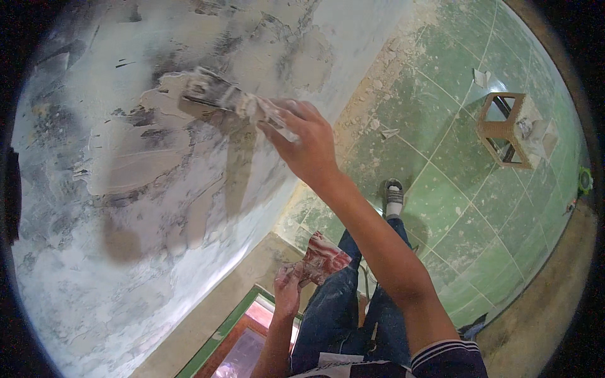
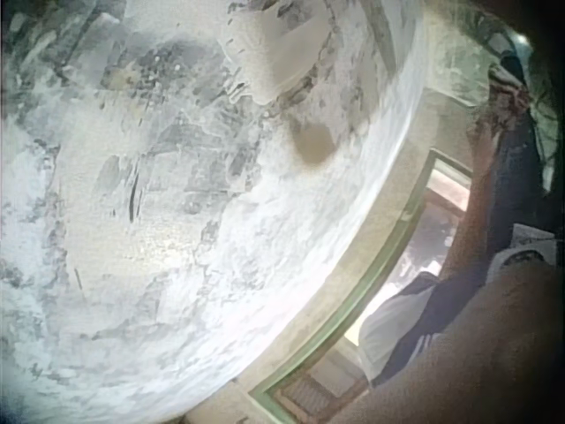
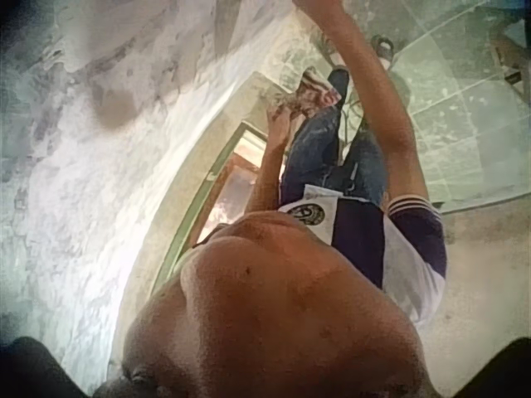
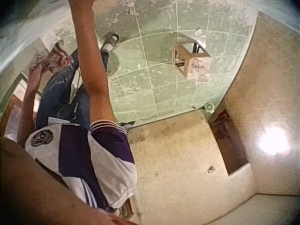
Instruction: Applying and smoothing plaster onto a damaged section of an indoor wall using a putty knife and scraper.
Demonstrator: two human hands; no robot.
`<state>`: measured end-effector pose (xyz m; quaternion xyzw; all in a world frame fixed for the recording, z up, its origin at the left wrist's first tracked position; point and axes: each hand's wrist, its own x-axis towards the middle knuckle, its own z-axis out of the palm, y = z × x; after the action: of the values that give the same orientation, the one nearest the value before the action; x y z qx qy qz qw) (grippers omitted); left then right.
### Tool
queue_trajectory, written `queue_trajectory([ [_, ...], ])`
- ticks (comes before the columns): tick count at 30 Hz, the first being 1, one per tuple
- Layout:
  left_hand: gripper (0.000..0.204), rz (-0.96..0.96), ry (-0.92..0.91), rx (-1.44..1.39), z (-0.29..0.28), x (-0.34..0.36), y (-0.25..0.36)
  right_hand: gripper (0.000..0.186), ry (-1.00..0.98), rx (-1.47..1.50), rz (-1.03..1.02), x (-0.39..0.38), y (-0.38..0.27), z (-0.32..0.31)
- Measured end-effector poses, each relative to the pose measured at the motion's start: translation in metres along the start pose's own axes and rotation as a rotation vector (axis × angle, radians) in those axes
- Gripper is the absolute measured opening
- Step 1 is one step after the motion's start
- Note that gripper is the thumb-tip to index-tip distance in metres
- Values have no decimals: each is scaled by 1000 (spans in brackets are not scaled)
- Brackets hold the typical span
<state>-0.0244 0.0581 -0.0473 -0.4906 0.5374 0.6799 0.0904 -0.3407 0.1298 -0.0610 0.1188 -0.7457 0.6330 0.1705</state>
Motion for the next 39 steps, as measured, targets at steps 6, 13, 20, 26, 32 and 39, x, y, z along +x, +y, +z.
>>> queue_trajectory([
  [6, 14, 3, -3, -45, 0, 4, 3, 29, -63, -61, 19, -5, 20, -4],
  [13, 15, 118, 19, -153, 4, 15, 32, 30, -300, -130, 216, -87, 28, -95],
  [20, 13, 27, -147, -65, 60, 52, 129, 38, -382, 835, 985, -145, 12, -167],
  [26, 13, -10, -178, -58, 86, 67, 150, 38, -622, 83, 430, -94, 8, -204],
  [32, 11, 116, -165, -197, 82, 55, 150, 43, -624, -213, 495, -95, 34, -275],
  [39, 12, 514, -137, -230, 88, 36, 117, 42, -529, 371, 1047, -109, -43, -276],
])
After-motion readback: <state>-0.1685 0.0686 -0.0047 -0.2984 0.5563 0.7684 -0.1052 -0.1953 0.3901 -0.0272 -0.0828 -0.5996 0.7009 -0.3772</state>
